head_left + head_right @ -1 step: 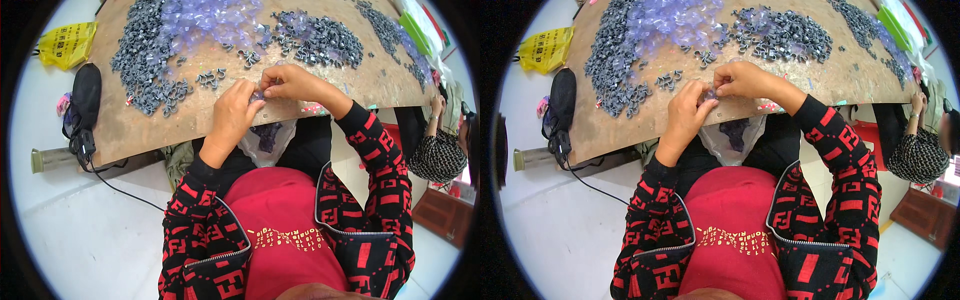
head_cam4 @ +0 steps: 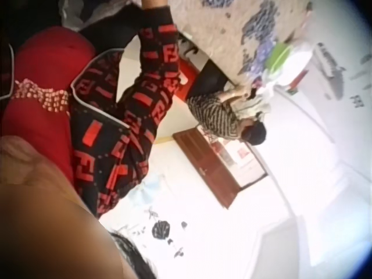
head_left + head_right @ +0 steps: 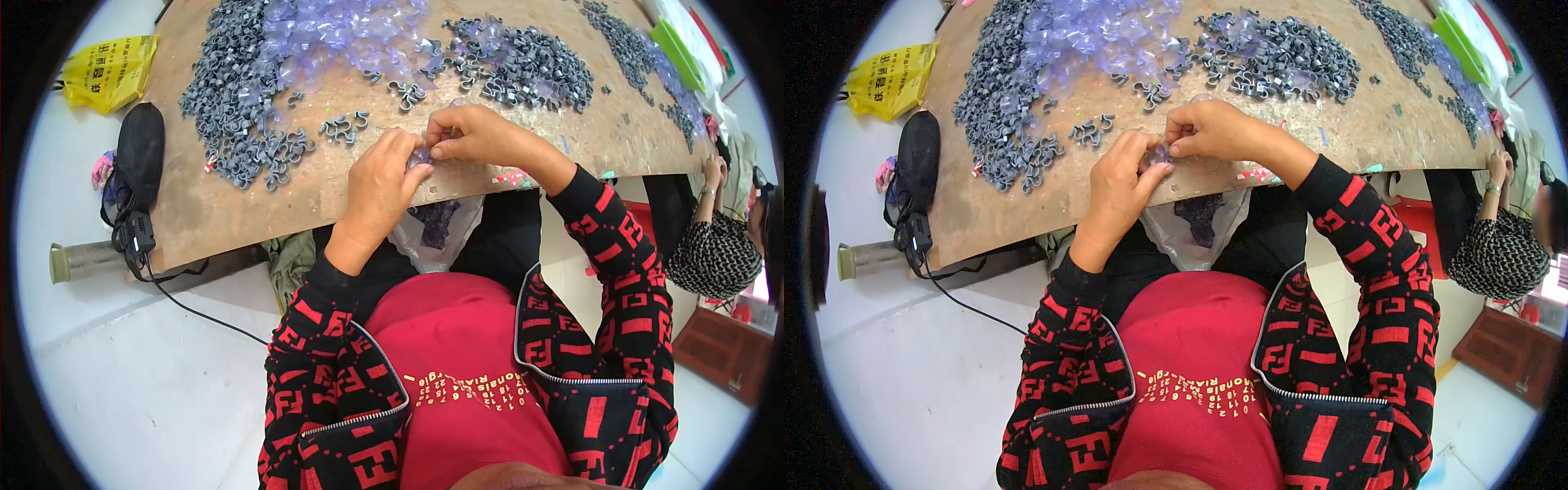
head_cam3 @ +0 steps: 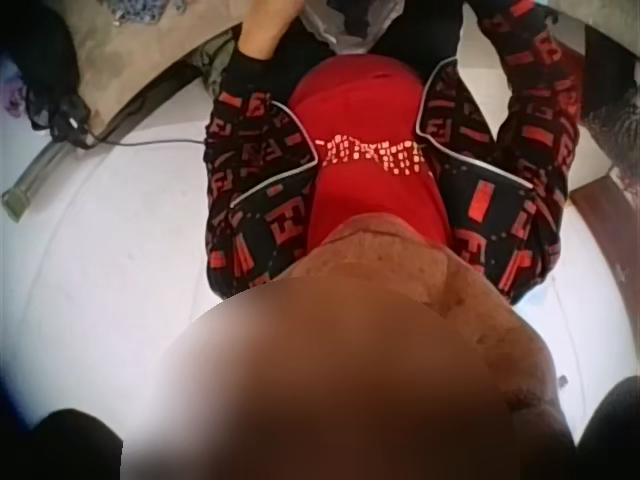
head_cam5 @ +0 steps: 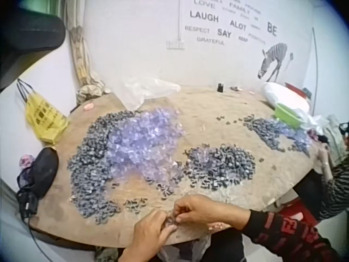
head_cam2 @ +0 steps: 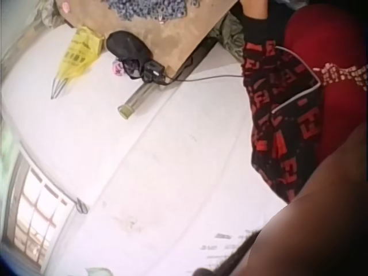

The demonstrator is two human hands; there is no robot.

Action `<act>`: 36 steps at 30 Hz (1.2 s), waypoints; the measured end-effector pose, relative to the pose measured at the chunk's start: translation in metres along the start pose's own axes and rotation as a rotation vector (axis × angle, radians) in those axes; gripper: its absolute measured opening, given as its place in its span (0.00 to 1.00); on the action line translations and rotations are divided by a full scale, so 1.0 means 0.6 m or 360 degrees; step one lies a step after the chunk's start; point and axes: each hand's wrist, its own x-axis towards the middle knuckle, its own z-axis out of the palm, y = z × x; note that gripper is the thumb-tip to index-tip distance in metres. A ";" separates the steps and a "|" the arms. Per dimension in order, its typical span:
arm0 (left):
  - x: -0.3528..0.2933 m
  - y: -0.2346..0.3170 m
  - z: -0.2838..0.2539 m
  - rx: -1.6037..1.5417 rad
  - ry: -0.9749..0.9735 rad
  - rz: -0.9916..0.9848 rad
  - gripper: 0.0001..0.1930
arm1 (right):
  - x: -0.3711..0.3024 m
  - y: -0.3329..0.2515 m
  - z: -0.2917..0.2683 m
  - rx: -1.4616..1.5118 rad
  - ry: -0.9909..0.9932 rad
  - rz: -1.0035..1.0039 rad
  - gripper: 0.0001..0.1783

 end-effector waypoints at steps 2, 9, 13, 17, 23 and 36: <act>0.000 0.001 0.000 -0.0041 0.0034 0.0023 0.14 | -0.001 -0.002 -0.002 -0.0038 0.0015 -0.0002 0.08; -0.001 0.001 -0.002 -0.0024 -0.0057 -0.0028 0.14 | 0.004 0.001 0.002 -0.0215 0.0034 -0.0009 0.10; -0.003 -0.001 0.001 -0.0036 -0.0031 -0.0028 0.14 | 0.003 0.002 0.008 -0.0222 0.0050 0.0059 0.10; -0.007 -0.018 -0.003 -0.0378 0.0035 -0.0306 0.13 | -0.012 -0.009 0.019 0.0076 0.0163 0.0010 0.13; 0.008 0.001 -0.040 -0.1417 -0.0273 -0.0975 0.16 | -0.059 -0.062 0.066 -0.0114 0.0561 -0.0393 0.25; -0.024 0.051 -0.008 -0.0469 0.0000 -0.0289 0.14 | -0.091 -0.021 0.100 -0.0216 0.0899 -0.0150 0.11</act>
